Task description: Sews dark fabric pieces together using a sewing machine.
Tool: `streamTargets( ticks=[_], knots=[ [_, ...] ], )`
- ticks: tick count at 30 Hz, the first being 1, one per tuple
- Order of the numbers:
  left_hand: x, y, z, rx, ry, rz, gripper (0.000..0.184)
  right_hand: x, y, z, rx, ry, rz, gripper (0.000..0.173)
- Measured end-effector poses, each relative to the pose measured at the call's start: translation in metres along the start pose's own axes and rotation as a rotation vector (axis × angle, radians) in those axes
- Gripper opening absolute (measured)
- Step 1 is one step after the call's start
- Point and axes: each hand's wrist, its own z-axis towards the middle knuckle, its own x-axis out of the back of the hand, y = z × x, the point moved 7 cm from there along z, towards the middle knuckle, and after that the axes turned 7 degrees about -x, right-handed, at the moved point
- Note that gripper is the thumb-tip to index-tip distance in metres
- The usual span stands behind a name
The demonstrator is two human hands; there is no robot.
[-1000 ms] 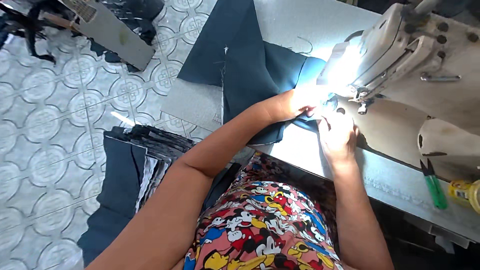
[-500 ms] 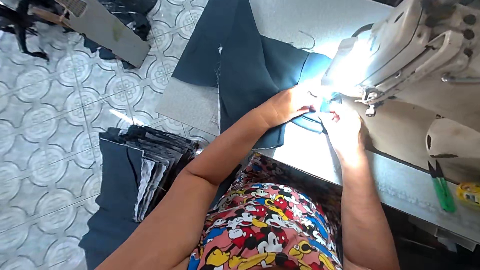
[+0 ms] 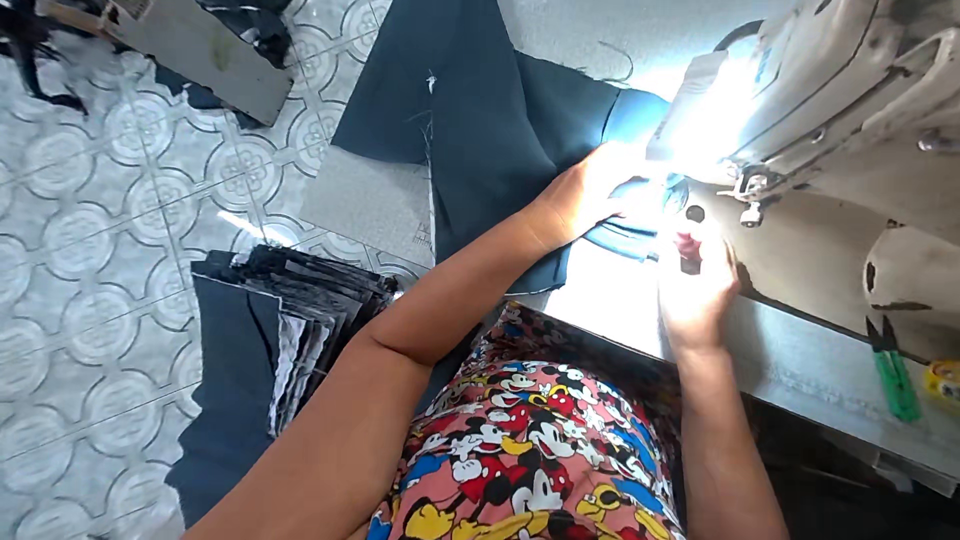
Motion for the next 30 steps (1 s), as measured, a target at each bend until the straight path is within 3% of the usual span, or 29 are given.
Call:
streamTargets(
  ticks=[2,4,6,10,15,19,22,26,28,30],
  knots=[
    [0.001,-0.002,-0.001,0.028,-0.004,0.003,0.038,-0.002,-0.008,-0.012,0.084,0.050,-0.044,0.018],
    [0.007,-0.002,0.000,0.052,0.069,-0.002,0.041,-0.007,-0.015,-0.018,0.165,0.036,-0.155,0.021],
    [0.018,-0.003,0.001,0.120,0.167,-0.053,0.047,-0.009,-0.021,-0.022,0.191,-0.004,-0.284,0.024],
    [0.029,-0.017,0.004,0.135,0.205,-0.068,0.051,-0.012,-0.020,-0.023,0.198,0.004,-0.342,0.025],
    [0.023,-0.002,0.004,0.019,0.137,0.206,0.029,-0.013,-0.020,-0.023,0.185,0.011,-0.344,0.025],
    [0.010,-0.005,0.004,0.037,-0.023,0.283,0.034,-0.013,-0.021,-0.023,0.195,0.037,-0.354,0.024],
    [0.007,-0.007,0.002,0.048,-0.034,0.293,0.032,-0.013,-0.022,-0.023,0.196,0.029,-0.355,0.024],
    [0.009,-0.008,0.001,0.053,0.018,0.222,0.030,-0.013,-0.023,-0.023,0.189,0.034,-0.372,0.023],
    [0.019,-0.004,0.000,0.049,0.123,0.134,0.025,-0.013,-0.023,-0.023,0.185,0.033,-0.366,0.023],
    [0.032,0.002,-0.001,0.086,0.169,0.029,0.036,-0.012,-0.024,-0.023,0.190,0.036,-0.359,0.023]
  ],
)
